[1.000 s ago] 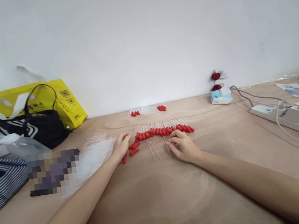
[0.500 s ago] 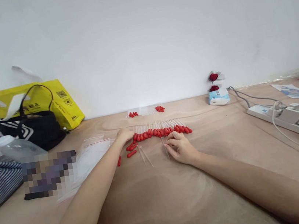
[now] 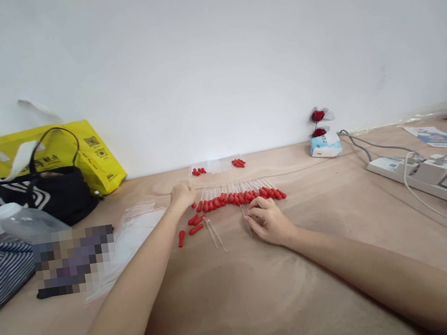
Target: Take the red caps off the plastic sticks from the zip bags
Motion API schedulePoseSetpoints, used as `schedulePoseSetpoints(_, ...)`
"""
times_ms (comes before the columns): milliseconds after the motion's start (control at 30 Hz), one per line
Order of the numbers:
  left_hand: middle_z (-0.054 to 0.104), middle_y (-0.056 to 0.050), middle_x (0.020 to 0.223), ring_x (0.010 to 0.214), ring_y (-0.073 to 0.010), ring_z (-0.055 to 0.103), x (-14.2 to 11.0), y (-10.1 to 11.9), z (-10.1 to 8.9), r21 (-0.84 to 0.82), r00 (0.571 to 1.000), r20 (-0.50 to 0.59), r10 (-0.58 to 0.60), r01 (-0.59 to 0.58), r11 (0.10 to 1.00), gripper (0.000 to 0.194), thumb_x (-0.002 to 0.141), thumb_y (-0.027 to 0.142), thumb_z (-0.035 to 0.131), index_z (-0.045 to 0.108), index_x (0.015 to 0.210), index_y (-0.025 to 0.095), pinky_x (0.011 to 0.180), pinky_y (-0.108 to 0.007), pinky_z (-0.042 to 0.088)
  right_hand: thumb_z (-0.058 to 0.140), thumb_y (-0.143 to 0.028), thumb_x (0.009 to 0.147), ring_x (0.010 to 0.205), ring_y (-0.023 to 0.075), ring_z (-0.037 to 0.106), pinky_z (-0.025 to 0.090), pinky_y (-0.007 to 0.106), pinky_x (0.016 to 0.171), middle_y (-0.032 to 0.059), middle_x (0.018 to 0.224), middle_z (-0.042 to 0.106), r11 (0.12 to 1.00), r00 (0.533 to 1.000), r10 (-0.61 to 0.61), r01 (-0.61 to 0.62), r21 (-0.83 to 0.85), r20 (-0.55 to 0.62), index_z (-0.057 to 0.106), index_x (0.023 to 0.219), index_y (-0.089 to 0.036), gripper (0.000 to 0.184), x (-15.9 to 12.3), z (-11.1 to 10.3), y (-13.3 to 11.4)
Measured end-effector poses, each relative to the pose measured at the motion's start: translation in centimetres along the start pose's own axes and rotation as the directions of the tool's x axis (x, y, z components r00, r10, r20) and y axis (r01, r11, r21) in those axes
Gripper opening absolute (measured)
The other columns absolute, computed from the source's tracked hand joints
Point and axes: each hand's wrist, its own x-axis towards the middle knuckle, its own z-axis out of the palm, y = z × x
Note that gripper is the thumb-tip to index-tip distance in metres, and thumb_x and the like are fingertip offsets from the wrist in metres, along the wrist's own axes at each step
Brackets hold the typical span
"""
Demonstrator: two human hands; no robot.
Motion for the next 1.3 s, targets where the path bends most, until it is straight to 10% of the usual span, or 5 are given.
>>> schedulePoseSetpoints(200, 0.061, -0.006, 0.087, 0.08, -0.0202, 0.058, -5.0, 0.9, -1.1, -0.049, 0.96, -0.165, 0.226, -0.237, 0.97, 0.025, 0.086, 0.028, 0.031, 0.049, 0.099, 0.017, 0.07, -0.03, 0.042, 0.049, -0.023, 0.079, 0.087, 0.0188, 0.051, 0.038, 0.034, 0.074, 0.0087, 0.091, 0.056, 0.999, 0.994, 0.001, -0.006, -0.041, -0.112, 0.056, 0.098, -0.017, 0.022, -0.1, -0.2, -0.1)
schedulePoseSetpoints(433, 0.06, -0.004, 0.085, 0.078, -0.0159, 0.057, -12.2, 2.3, 2.3, -0.213, 0.692, -0.119, 0.712, -0.718, 0.662, 0.018, 0.087, 0.023, 0.032, 0.049, 0.089, 0.019, 0.069, -0.027, 0.043, 0.051, -0.031, 0.081, 0.097, 0.0197, 0.049, 0.029, 0.038, 0.086, 0.0072, 0.101, 0.06, 0.943, 0.958, -0.277, 0.256, -0.212, -0.073, 0.051, 0.111, -0.02, 0.032, 0.0, -0.9, -0.9)
schedulePoseSetpoints(533, 0.06, -0.002, 0.08, 0.074, -0.0137, 0.057, -13.2, 2.4, 3.0, -0.297, 0.658, -0.166, 0.734, -0.743, 0.599, 0.015, 0.087, 0.023, 0.033, 0.047, 0.089, 0.018, 0.065, -0.025, 0.044, 0.046, -0.025, 0.084, 0.078, 0.0141, 0.051, 0.024, 0.039, 0.088, -0.0002, 0.074, 0.063, 0.911, 0.932, -0.361, 0.345, -0.227, -0.031, 0.058, 0.095, -0.021, 0.017, 0.0, -0.7, -0.7)
schedulePoseSetpoints(733, 0.058, -0.001, 0.076, 0.07, -0.0133, 0.054, -12.9, 0.5, 1.6, -0.242, 0.724, -0.135, 0.676, -0.686, 0.686, 0.018, 0.087, 0.029, 0.038, 0.052, 0.084, 0.018, 0.065, -0.025, 0.042, 0.043, -0.023, 0.085, 0.067, 0.0113, 0.046, 0.025, 0.035, 0.086, -0.0013, 0.064, 0.059, 0.916, 0.946, -0.323, 0.31, -0.256, -0.009, 0.06, 0.083, -0.019, 0.017, -0.1, -0.7, -0.2)
schedulePoseSetpoints(1300, 0.058, -0.004, 0.085, 0.082, -0.0163, 0.05, -12.2, -0.7, 2.4, 0.046, 0.528, -0.26, 0.808, -0.83, 0.557, 0.019, 0.086, 0.025, 0.041, 0.058, 0.079, 0.018, 0.076, -0.032, 0.038, 0.042, -0.024, 0.086, 0.062, 0.01, 0.041, 0.021, 0.037, 0.086, -0.0027, 0.054, 0.052, 0.858, 0.902, -0.431, 0.417, -0.302, 0.022, 0.06, 0.074, -0.019, 0.022, 0.3, -0.6, -1.2)
